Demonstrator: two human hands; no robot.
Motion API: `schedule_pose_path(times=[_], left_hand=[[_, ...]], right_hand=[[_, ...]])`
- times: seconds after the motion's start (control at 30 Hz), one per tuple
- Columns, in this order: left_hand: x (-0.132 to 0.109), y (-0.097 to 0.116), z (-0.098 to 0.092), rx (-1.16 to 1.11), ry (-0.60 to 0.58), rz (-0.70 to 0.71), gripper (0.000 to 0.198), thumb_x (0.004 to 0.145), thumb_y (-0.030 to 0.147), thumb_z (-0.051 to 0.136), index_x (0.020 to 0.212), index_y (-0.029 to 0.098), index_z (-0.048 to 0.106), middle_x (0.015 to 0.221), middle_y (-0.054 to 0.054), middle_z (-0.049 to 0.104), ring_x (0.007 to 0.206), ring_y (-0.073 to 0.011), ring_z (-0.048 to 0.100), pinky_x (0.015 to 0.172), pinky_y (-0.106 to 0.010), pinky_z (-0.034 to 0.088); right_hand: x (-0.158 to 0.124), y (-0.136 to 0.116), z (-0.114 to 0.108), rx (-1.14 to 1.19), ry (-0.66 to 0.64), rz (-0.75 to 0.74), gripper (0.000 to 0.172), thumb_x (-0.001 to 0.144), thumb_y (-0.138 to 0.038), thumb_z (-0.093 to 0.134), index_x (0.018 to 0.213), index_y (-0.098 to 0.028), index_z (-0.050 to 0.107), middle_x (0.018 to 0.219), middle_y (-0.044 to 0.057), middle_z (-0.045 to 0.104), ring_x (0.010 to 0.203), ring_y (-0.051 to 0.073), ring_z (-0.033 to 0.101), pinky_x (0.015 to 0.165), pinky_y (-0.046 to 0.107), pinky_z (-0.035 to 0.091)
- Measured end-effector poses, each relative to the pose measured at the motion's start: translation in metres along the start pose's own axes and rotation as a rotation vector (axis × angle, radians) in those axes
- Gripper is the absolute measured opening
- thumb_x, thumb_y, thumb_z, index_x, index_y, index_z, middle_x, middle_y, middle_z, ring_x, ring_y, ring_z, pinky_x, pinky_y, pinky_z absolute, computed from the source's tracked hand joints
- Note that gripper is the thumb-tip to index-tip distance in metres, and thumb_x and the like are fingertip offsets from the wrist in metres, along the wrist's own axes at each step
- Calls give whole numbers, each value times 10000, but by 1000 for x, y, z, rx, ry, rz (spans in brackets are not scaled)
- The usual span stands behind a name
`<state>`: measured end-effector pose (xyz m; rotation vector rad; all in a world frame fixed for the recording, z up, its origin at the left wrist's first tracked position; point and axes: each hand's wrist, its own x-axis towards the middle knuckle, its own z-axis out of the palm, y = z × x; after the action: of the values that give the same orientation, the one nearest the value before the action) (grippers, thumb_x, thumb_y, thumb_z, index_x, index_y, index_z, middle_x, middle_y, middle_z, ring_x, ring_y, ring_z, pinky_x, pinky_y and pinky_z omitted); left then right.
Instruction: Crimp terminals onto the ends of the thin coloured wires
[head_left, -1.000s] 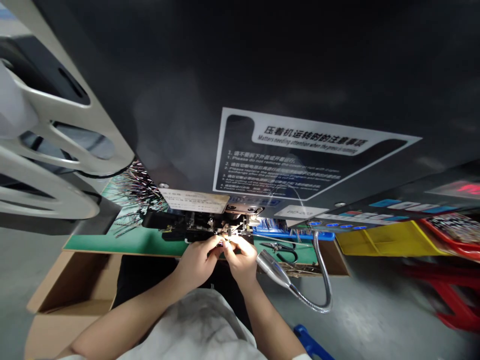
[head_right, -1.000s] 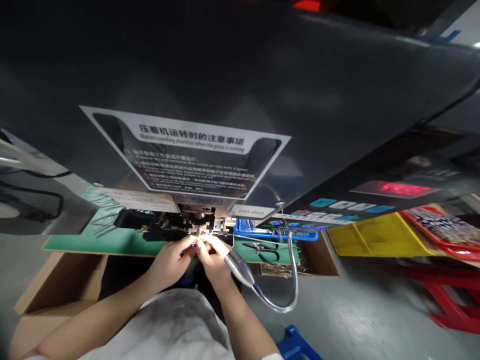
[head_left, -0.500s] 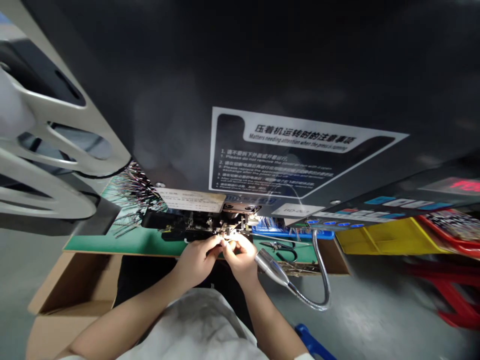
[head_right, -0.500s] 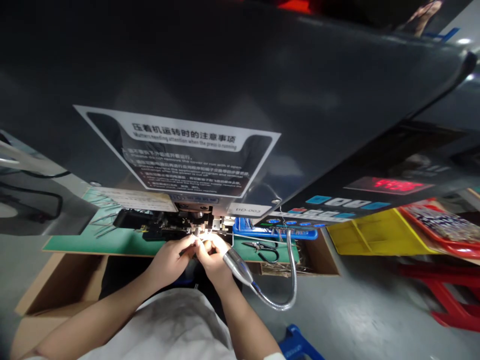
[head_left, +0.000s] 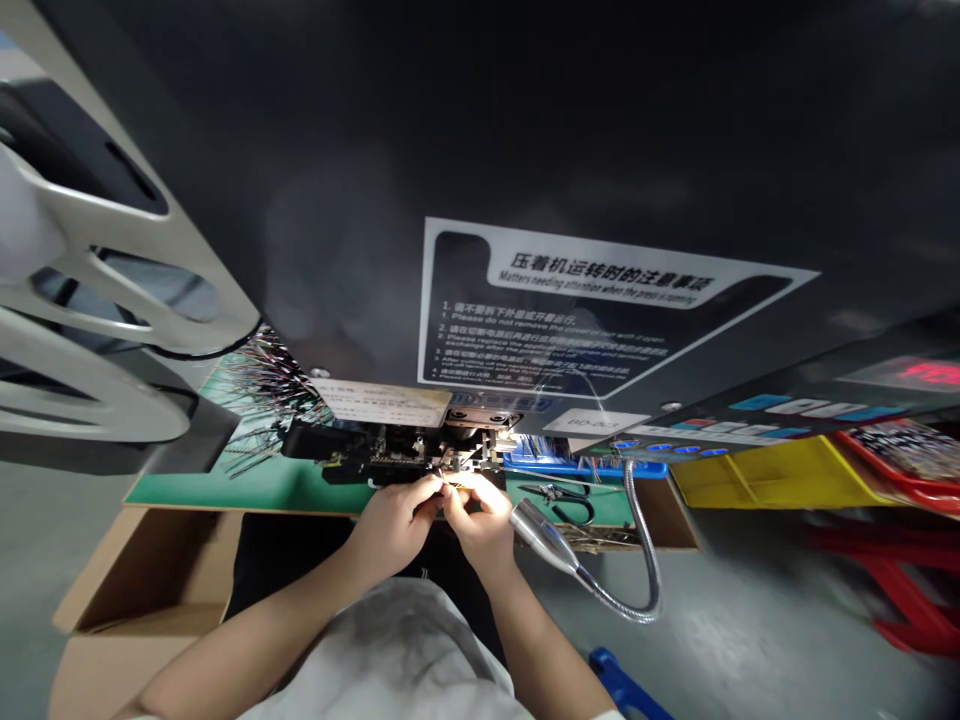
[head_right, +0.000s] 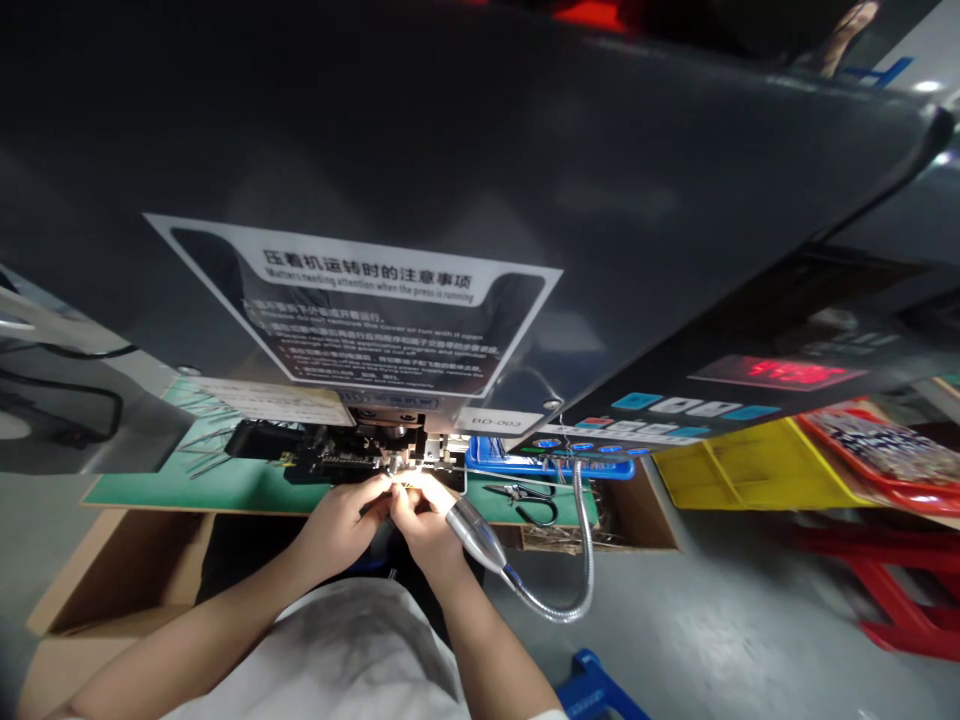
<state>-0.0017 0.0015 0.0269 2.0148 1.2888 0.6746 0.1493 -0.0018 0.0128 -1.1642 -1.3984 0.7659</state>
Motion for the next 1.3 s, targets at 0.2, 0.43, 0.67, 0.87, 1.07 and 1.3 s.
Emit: schedule_pose_path(times=[0.2, 0.43, 0.67, 0.87, 1.07, 1.3], left_hand=[[0, 3, -1, 18, 25, 11, 149, 934, 174, 488, 984, 224, 620, 884, -29, 749, 787, -198, 718, 663, -246, 493], [0, 3, -2, 52, 38, 7, 163, 922, 150, 477, 987, 219, 609, 875, -32, 748, 788, -217, 721, 646, -256, 485], [0, 2, -1, 53, 26, 0, 143, 943, 182, 464, 919, 213, 602, 827, -23, 727, 737, -196, 698, 635, -250, 460], [-1, -2, 1, 45, 13, -8, 116, 935, 200, 496, 900, 206, 607, 795, -28, 714, 716, -197, 687, 614, -246, 446], [-2, -1, 0, -18, 9, -15, 103, 946, 195, 507, 991, 221, 597, 910, -14, 734, 812, -178, 705, 682, -224, 477], [-4, 2, 2, -13, 5, -39, 106, 945, 192, 508, 962, 219, 609, 850, -12, 731, 769, -189, 705, 639, -233, 452]], right_hand=[[1, 0, -1, -20, -14, -22, 109, 849, -239, 641, 890, -186, 726, 516, -42, 512, 442, 123, 462, 471, 262, 467], [3, 2, 0, -8, -29, -18, 115, 864, -244, 634, 890, -167, 716, 535, -34, 520, 454, 119, 457, 476, 255, 457], [0, 2, 1, 71, -13, 66, 68, 845, -242, 650, 838, -177, 666, 519, -62, 444, 434, 103, 410, 438, 233, 405], [2, 2, 2, 85, -31, 122, 117, 843, -281, 646, 816, -168, 660, 512, -71, 388, 427, 93, 362, 412, 227, 373], [2, 3, -1, 116, -76, 152, 158, 865, -284, 604, 749, -176, 601, 530, -54, 434, 417, 95, 410, 396, 222, 381], [0, 7, 3, 71, 5, 112, 84, 820, -230, 619, 754, -179, 610, 542, -56, 427, 452, 95, 383, 422, 223, 359]])
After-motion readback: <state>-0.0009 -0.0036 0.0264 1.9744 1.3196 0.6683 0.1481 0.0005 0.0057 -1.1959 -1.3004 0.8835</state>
